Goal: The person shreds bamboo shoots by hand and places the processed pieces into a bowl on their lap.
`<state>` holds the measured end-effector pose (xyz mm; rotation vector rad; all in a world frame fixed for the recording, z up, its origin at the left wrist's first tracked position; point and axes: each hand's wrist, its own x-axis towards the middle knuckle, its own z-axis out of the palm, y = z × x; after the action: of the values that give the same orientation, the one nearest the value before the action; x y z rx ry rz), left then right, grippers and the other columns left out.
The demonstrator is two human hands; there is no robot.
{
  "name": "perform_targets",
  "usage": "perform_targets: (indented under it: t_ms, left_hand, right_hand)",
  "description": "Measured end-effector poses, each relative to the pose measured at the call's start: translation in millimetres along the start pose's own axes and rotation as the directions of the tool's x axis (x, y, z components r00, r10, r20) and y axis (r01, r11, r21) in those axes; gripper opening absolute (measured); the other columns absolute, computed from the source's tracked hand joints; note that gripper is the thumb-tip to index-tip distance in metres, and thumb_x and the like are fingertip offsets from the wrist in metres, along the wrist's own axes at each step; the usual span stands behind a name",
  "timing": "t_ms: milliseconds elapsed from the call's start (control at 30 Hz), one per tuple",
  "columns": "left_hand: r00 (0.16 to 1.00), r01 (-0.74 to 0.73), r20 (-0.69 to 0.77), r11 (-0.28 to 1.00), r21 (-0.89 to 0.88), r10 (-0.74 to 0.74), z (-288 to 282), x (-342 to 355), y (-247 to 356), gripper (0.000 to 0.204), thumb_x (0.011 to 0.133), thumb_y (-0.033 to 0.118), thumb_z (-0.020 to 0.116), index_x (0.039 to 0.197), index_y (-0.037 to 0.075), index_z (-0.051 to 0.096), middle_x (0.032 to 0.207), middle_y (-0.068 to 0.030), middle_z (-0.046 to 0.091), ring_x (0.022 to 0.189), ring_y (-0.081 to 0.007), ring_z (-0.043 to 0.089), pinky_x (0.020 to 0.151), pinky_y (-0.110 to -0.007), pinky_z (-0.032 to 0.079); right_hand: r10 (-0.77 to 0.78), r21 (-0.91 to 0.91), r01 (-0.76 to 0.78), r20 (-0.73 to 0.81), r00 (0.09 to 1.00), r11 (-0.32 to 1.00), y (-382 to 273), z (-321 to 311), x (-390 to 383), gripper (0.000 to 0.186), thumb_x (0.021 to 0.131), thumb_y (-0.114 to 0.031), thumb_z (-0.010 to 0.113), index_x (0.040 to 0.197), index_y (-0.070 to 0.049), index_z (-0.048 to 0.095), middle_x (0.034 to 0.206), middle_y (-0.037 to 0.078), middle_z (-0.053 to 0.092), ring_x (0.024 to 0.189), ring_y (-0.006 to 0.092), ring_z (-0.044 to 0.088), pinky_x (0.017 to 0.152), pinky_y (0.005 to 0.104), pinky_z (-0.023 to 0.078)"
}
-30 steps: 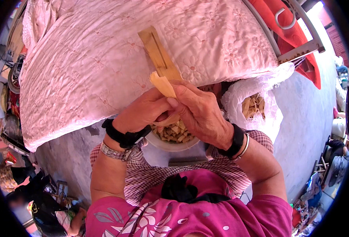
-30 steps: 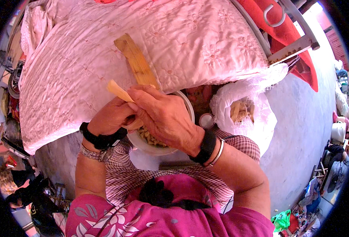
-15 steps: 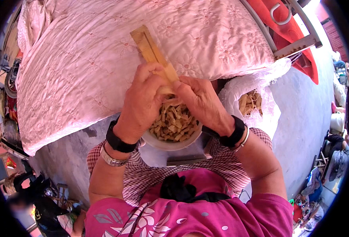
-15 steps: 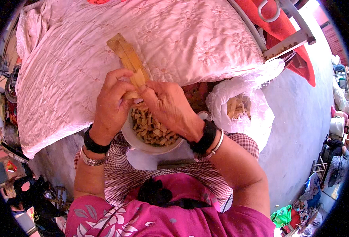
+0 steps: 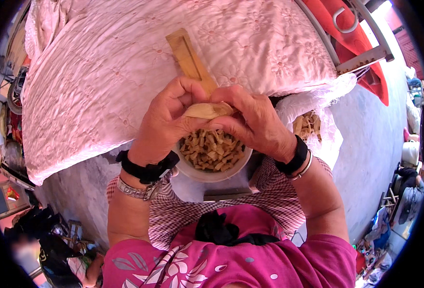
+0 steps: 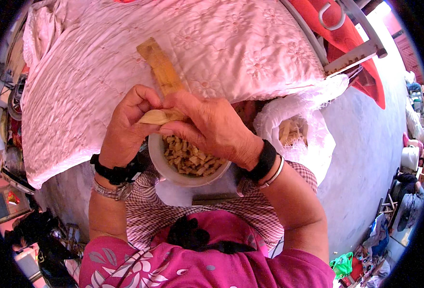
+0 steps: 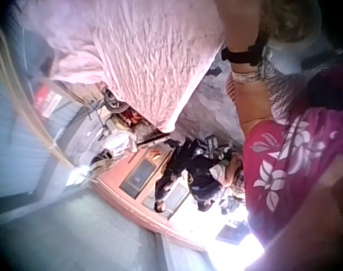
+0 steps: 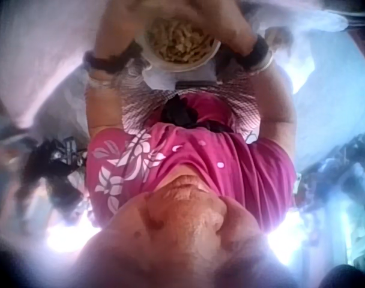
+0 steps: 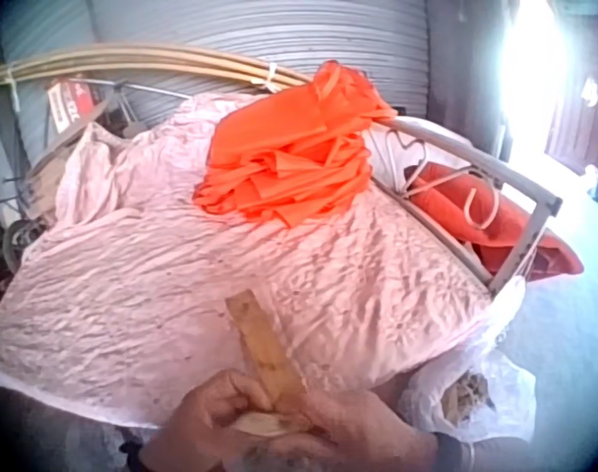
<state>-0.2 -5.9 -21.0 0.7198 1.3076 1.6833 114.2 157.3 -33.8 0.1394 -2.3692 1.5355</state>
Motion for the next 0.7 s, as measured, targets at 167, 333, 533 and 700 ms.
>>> perform_targets:
  t_ms: [167, 333, 533, 700]
  left_hand:
    - [0.991, 0.009, 0.127, 0.945, -0.327, 0.035, -3.4, -0.4, -1.0, 0.039, 0.085, -0.004, 0.059, 0.122, 0.0, 0.047, 0.111, -0.0073, 0.06, 0.104, -0.0133, 0.058, 0.092, -0.026, 0.045]
    - [0.986, -0.167, 0.043, 0.96, 0.226, 0.162, 3.4, 3.3, -3.4, 0.038, 0.088, -0.002, 0.054, 0.126, 0.0, 0.051, 0.114, -0.0101, 0.059, 0.111, -0.0178, 0.056, 0.096, -0.029, 0.043]
    - [0.924, -0.355, 0.119, 0.703, 0.617, 0.363, 10.0, 9.2, -8.8, 0.036, 0.094, 0.009, 0.055, 0.128, -0.001, 0.051, 0.119, -0.0117, 0.058, 0.112, -0.0194, 0.055, 0.095, -0.03, 0.043]
    - [0.983, -0.15, -0.071, 0.961, 0.232, 0.17, 15.8, 5.6, -15.4, 0.042, 0.101, 0.029, 0.045, 0.128, -0.002, 0.051, 0.118, -0.0113, 0.059, 0.101, -0.0216, 0.061, 0.086, -0.032, 0.05]
  right_hand:
    - [-0.038, 0.005, 0.039, -0.125, 0.991, 0.999, 0.6, 2.8, 0.1, 0.018, 0.091, -0.019, 0.06, 0.101, -0.004, 0.056, 0.081, 0.015, 0.062, 0.075, 0.035, 0.063, 0.064, 0.0361, 0.049]
    - [0.225, 0.164, -0.215, -0.042, 0.973, 0.963, -4.8, -3.3, -0.8, 0.024, 0.098, -0.024, 0.05, 0.1, -0.001, 0.057, 0.08, 0.013, 0.061, 0.074, 0.0247, 0.063, 0.067, 0.0321, 0.047]
    - [0.207, 0.247, -0.18, -0.089, 0.974, 0.952, 3.0, 6.9, -1.8, 0.028, 0.1, -0.026, 0.048, 0.101, 0.001, 0.055, 0.084, 0.011, 0.062, 0.08, 0.0172, 0.061, 0.071, 0.0292, 0.047]
    - [0.358, 0.457, -0.285, -0.08, 0.93, 0.843, -2.7, 17.0, -2.2, 0.028, 0.099, -0.026, 0.051, 0.112, -0.001, 0.048, 0.09, 0.011, 0.063, 0.08, 0.0127, 0.06, 0.068, 0.0254, 0.048]
